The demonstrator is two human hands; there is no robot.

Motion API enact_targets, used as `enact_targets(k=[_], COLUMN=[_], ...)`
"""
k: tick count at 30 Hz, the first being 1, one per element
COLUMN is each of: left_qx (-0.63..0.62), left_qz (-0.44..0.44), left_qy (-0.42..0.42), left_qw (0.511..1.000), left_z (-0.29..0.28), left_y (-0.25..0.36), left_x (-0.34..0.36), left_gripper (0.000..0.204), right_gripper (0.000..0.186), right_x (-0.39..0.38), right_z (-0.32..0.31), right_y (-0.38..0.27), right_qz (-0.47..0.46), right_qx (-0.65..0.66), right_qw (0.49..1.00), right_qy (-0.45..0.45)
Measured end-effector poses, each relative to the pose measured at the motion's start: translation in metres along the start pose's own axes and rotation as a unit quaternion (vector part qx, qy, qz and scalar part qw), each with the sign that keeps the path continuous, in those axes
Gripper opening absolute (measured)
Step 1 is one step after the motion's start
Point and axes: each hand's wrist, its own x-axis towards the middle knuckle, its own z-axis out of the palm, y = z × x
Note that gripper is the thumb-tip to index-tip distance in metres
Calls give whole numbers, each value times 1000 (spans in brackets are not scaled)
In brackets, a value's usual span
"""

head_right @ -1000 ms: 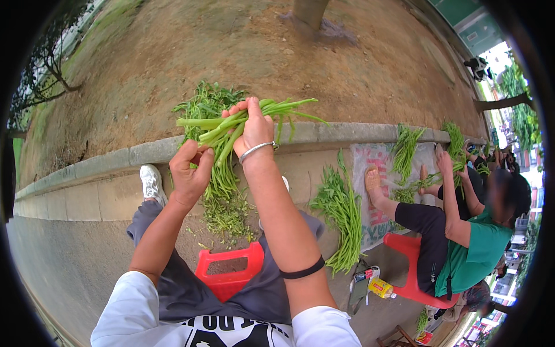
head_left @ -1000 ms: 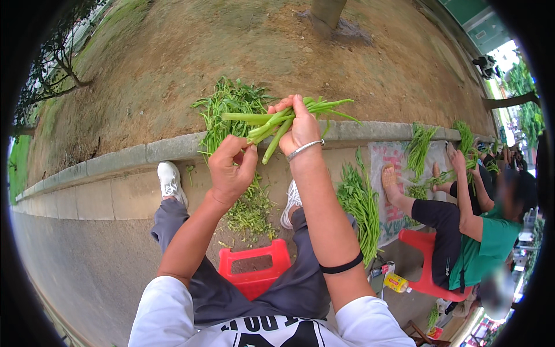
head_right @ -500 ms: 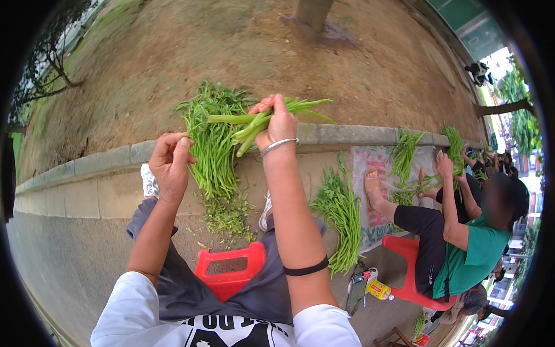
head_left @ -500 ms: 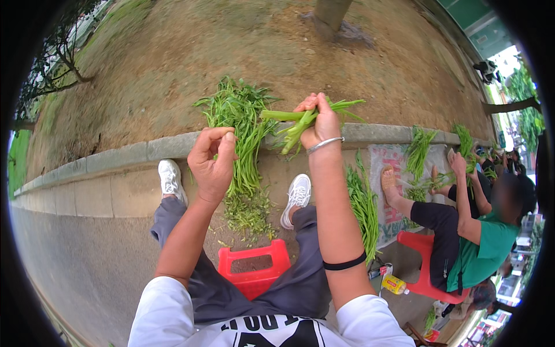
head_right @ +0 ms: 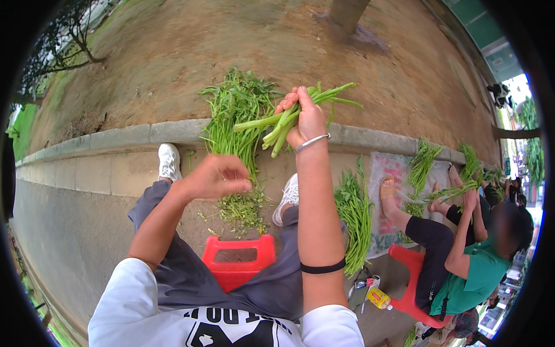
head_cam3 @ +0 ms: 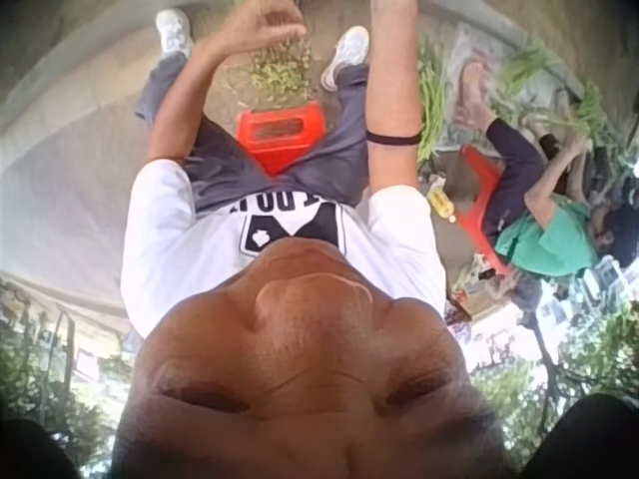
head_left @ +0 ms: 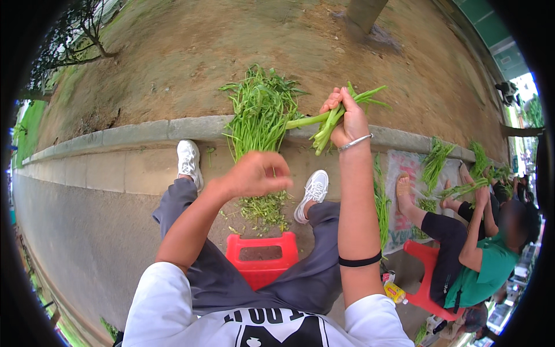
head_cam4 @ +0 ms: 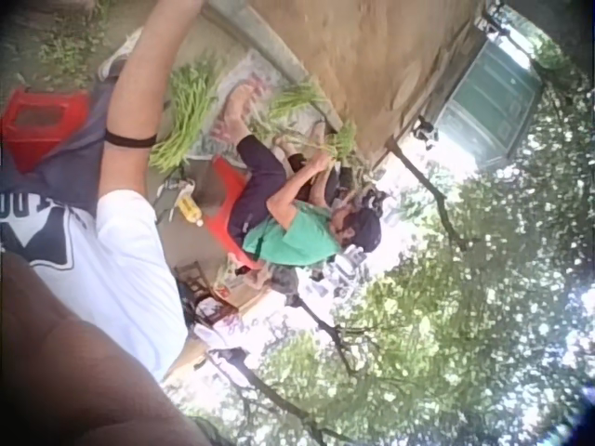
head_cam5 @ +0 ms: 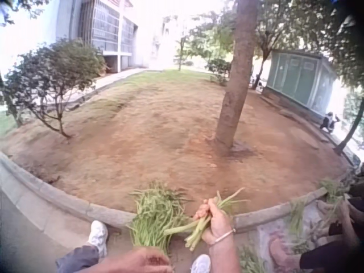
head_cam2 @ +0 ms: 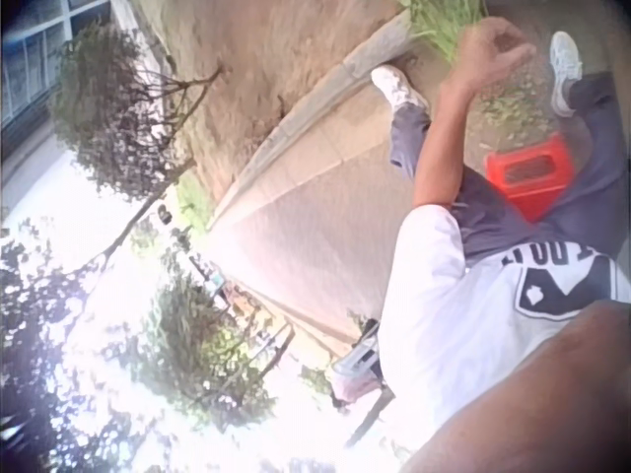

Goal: The person snaps the stems of green vegetables by hand and places the snapped pieces on the ground.

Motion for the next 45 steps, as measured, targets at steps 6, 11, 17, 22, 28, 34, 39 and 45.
enact_targets(k=[6, 11, 17, 22, 28, 34, 39, 45], left_qx=[-87, -115, -89, -81, 96, 168, 176, 206], left_qz=[-25, -9, -43, -57, 28, 65, 65, 81], left_qy=[201, 259, 231, 231, 258, 305, 331, 354], left_qw=[975, 959, 968, 968, 961, 935, 925, 909], left_z=[-14, -12, -10, -9, -8, -6, -6, -7], left_y=[2, -1, -7, -8, -10, -9, -8, -8], left_x=[7, 5, 5, 7, 8, 7, 7, 8], left_gripper=[28, 24, 14, 13, 14, 9, 6, 3], right_gripper=[16, 19, 23, 22, 20, 19, 19, 20], right_x=[2, -1, -3, -3, -3, -1, -2, -2], right_z=[4, 13, 15, 18, 17, 15, 18, 18], right_y=[14, 24, 29, 33, 35, 39, 39, 41], right_qz=[-41, -74, -102, -110, -113, -117, -120, -124], right_qx=[-116, -209, -284, -274, -292, -278, -273, -277], right_qw=[992, 975, 952, 954, 948, 952, 953, 952], right_qy=[-7, 30, 50, 50, 53, 58, 46, 41])
